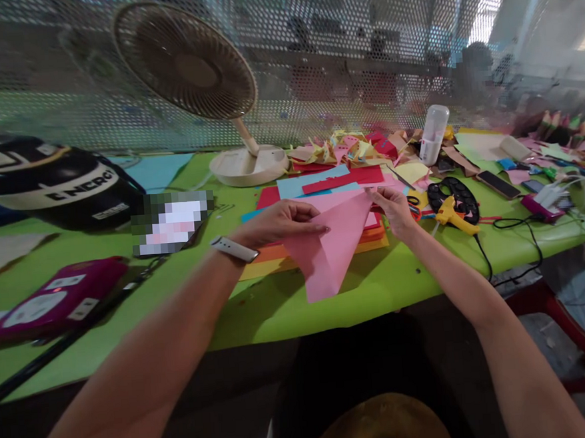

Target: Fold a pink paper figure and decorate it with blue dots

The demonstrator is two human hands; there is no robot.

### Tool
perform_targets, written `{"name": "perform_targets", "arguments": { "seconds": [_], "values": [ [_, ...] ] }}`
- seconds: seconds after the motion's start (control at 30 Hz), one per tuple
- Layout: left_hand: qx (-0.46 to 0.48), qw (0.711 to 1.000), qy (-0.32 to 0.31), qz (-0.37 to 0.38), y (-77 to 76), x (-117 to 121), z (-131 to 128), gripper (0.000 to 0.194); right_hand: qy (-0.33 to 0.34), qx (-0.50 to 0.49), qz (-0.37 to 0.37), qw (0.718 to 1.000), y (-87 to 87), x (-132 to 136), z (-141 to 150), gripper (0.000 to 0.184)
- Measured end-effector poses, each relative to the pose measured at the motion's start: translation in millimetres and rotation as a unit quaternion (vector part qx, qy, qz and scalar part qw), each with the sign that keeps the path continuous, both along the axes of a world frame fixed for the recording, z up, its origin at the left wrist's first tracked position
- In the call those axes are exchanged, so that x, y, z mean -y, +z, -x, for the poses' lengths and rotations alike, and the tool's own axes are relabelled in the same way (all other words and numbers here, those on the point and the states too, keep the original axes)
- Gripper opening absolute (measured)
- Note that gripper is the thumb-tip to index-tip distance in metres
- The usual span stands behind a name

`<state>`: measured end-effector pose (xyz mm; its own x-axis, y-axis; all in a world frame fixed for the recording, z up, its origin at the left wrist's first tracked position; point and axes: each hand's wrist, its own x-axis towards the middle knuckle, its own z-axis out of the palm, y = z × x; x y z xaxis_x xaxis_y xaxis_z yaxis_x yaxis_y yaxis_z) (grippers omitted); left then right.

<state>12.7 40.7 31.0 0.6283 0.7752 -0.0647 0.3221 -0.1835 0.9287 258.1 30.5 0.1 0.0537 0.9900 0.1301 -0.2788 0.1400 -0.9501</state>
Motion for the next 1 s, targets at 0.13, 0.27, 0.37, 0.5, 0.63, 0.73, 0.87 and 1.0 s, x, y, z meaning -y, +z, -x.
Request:
{"name": "perform_targets", "arguments": {
  "seconds": [0.13,0.27,0.37,0.5,0.63,0.73,0.87,1.0],
  "values": [
    [0.003,1.000,-0.005,0.005,-1.4,-1.0,0.6,0.032,-0.002,-0.004,-0.005,1.000,-0.9,-0.9,-2.1,0.043],
    [0.002,1.000,-0.003,0.012,-2.0,-1.6,0.8,0.032,-0.013,-0.001,-0.017,1.000,0.8,-0.1,-3.1,0.040],
    [0.003,1.000,-0.004,0.015,-1.9,-1.8,0.8,0.031,-0.014,-0.002,-0.025,1.000,1.6,0.2,-3.2,0.039],
    [0.007,1.000,-0.007,0.016,-2.6,-2.7,1.7,0.032,-0.023,-0.003,-0.022,0.999,0.0,-0.9,-2.5,0.040],
    [0.006,1.000,-0.009,0.014,-2.6,-3.5,2.7,0.033,-0.030,-0.013,-0.017,0.999,-1.4,-1.7,-2.3,0.039],
    [0.002,1.000,-0.009,0.015,-1.5,-3.5,3.2,0.033,-0.034,-0.014,-0.016,0.999,-1.0,-1.5,-2.5,0.037],
    [-0.015,1.000,-0.013,0.002,-1.1,-3.8,4.6,0.036,-0.035,-0.016,-0.017,0.999,-0.7,-1.3,-1.9,0.037],
    [-0.044,0.999,-0.014,-0.013,-1.3,-4.3,5.8,0.039,-0.034,-0.016,-0.015,0.999,-1.9,-2.2,-1.5,0.037]
  ]
}}
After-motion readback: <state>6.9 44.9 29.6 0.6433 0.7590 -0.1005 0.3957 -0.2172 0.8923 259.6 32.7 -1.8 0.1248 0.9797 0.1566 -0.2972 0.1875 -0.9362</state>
